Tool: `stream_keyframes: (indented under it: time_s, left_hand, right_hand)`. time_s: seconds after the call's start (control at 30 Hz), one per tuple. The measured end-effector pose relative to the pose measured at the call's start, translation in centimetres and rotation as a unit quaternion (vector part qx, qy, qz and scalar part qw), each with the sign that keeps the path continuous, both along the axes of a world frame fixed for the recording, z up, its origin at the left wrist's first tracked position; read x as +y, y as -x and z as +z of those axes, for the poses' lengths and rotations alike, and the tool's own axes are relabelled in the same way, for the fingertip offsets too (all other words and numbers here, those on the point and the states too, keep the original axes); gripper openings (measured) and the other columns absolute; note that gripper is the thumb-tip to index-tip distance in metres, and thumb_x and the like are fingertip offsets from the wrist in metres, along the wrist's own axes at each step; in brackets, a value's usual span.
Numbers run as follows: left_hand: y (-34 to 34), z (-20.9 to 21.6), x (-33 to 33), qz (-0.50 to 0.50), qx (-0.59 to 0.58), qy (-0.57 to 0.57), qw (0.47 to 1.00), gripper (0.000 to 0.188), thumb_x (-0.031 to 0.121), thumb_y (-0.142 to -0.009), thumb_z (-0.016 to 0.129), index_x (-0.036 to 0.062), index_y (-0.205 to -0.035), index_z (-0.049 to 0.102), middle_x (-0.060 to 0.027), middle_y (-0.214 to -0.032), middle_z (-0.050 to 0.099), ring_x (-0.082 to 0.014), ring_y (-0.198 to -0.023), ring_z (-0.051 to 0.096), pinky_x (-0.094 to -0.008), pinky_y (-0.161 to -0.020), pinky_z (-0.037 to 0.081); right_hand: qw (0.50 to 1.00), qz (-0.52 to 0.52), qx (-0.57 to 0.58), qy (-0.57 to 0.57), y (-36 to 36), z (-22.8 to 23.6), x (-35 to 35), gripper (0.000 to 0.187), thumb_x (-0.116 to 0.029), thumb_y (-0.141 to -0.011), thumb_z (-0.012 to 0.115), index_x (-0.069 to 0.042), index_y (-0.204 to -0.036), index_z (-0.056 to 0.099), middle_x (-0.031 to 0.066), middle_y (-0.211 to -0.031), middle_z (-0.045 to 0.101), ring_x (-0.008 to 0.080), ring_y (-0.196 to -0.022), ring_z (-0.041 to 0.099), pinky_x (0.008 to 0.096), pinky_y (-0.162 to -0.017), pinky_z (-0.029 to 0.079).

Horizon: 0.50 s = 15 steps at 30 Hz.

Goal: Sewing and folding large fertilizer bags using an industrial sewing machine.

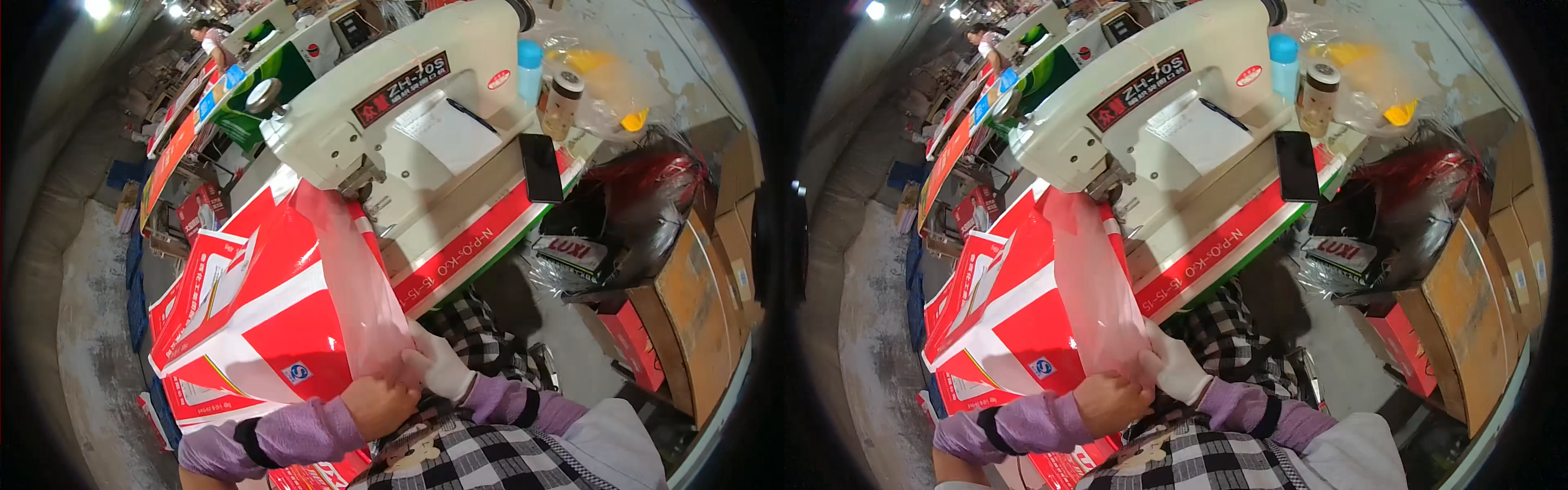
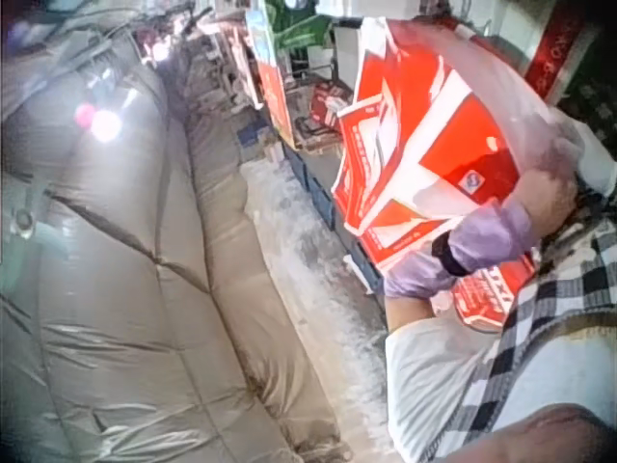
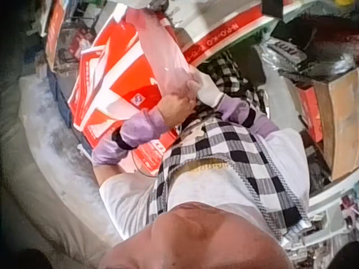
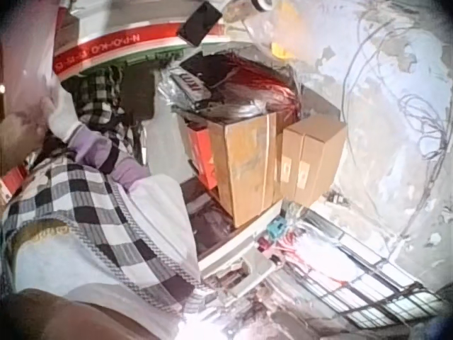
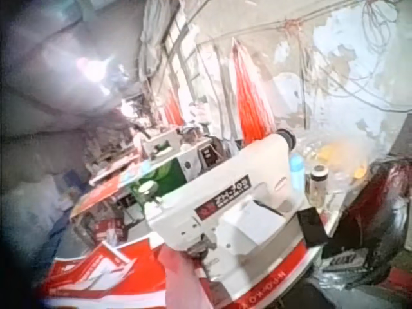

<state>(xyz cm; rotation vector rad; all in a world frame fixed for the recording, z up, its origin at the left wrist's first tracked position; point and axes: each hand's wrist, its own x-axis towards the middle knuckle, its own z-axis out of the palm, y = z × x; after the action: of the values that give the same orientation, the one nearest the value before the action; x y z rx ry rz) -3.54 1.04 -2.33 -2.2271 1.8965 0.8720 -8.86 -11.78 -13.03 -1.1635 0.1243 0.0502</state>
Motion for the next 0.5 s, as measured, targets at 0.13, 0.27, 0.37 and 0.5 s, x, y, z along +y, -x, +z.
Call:
stream_keyframes:
  time_s: [0.13, 0.27, 0.37, 0.5]
  left_hand:
    - [1.1, -1.0, -0.3, -0.034, -0.046, 0.023, 0.998, 0.014, 0.02, -0.083, 0.055, 0.0062, -0.086, 0.056, -0.008, -0.069, 0.06, -0.0225, -0.061, 0.065, -0.033, -0.056, 0.052]
    - [-0.7, 0.0, -1.3, -0.097, 0.028, 0.059, 0.993, 0.014, 0.017, -0.08, 0.057, 0.0059, -0.088, 0.056, -0.0082, -0.078, 0.062, -0.0233, -0.07, 0.066, -0.0326, -0.063, 0.054]
    - [-6.3, -0.5, -1.7, -0.198, -0.001, 0.013, 0.98, 0.032, 0.021, -0.072, 0.069, 0.0067, -0.098, 0.059, -0.0103, -0.085, 0.065, -0.0277, -0.085, 0.065, -0.0378, -0.075, 0.054]
    - [-23.1, 1.9, -2.4, 0.01, -0.052, -0.072, 0.996, 0.041, 0.036, -0.061, 0.078, 0.0144, -0.094, 0.069, -0.0105, -0.087, 0.068, -0.0299, -0.087, 0.064, -0.0419, -0.078, 0.049]
  right_hand:
    - [0.981, -0.015, 0.026, 0.19, -1.5, 0.4, -0.2, 0.06, -0.028, -0.09, 0.052, -0.002, -0.14, 0.033, 0.0274, -0.102, 0.062, 0.0404, -0.098, 0.061, 0.042, -0.084, 0.048]
    - [0.944, 0.031, 0.085, 0.317, -1.3, 1.0, -0.4, 0.069, -0.03, -0.086, 0.055, -0.009, -0.144, 0.027, 0.0261, -0.078, 0.063, 0.0439, -0.073, 0.062, 0.0511, -0.066, 0.049]
    - [0.923, 0.032, 0.059, 0.378, 1.0, 2.2, -0.4, 0.069, -0.02, -0.084, 0.055, -0.016, -0.146, 0.026, 0.023, -0.066, 0.06, 0.0406, -0.061, 0.061, 0.0509, -0.057, 0.048]
    - [0.859, 0.03, 0.063, 0.508, -1.6, 1.2, -0.8, 0.065, -0.017, -0.083, 0.054, -0.015, -0.144, 0.03, 0.02, -0.061, 0.06, 0.0379, -0.058, 0.061, 0.0487, -0.055, 0.048]
